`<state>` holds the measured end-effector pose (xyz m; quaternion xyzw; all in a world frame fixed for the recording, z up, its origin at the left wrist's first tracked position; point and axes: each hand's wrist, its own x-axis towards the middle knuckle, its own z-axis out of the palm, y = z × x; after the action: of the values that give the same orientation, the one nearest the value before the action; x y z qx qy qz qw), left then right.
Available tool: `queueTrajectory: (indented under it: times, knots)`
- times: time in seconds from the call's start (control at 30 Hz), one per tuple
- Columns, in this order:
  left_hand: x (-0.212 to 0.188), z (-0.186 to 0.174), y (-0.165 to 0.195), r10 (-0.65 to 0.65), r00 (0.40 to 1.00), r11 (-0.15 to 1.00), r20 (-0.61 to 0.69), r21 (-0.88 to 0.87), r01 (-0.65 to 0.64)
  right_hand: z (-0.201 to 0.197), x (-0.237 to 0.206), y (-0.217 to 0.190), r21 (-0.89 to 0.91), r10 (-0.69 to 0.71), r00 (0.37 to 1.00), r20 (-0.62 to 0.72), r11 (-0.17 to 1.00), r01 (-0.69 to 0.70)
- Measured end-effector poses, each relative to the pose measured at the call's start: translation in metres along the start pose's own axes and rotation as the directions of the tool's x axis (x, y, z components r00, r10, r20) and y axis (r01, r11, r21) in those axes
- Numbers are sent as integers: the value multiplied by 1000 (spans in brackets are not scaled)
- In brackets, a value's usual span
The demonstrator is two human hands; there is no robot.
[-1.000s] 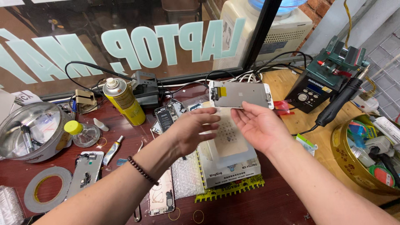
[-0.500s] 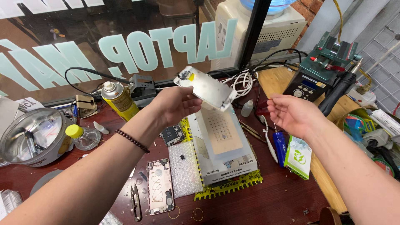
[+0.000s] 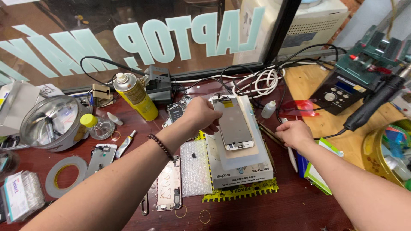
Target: The person works at a repair bench on a disassembled smartphone. They lift and reposition the display assembly, press the frame into a holding jig, use a screwdriver on small fasteners, and transfer small components between the old frame and the replacement screen assembly.
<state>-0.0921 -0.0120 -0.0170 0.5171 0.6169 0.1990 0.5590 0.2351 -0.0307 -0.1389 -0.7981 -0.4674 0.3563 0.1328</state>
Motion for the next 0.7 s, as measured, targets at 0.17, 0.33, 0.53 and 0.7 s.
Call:
queueTrajectory:
  times: [0.17, 0.33, 0.53, 0.7]
  knots:
    - [-8, 4, 13, 45, 991, 939, -127, 345, 2, 27, 6, -11, -459, -282, 959, -34, 856, 236]
    - [-2, 19, 20, 296, 922, 883, -248, 438, -166, 30, -2, -10, -608, -387, 922, 22, 727, 320]
    - [2, 33, 26, 339, 922, 878, -189, 416, -237, 25, -7, 0, -512, -479, 877, 25, 748, 423]
    - [-8, 49, 40, 350, 934, 904, -62, 282, -320, -1, -33, -12, -172, -676, 692, -254, 736, 655]
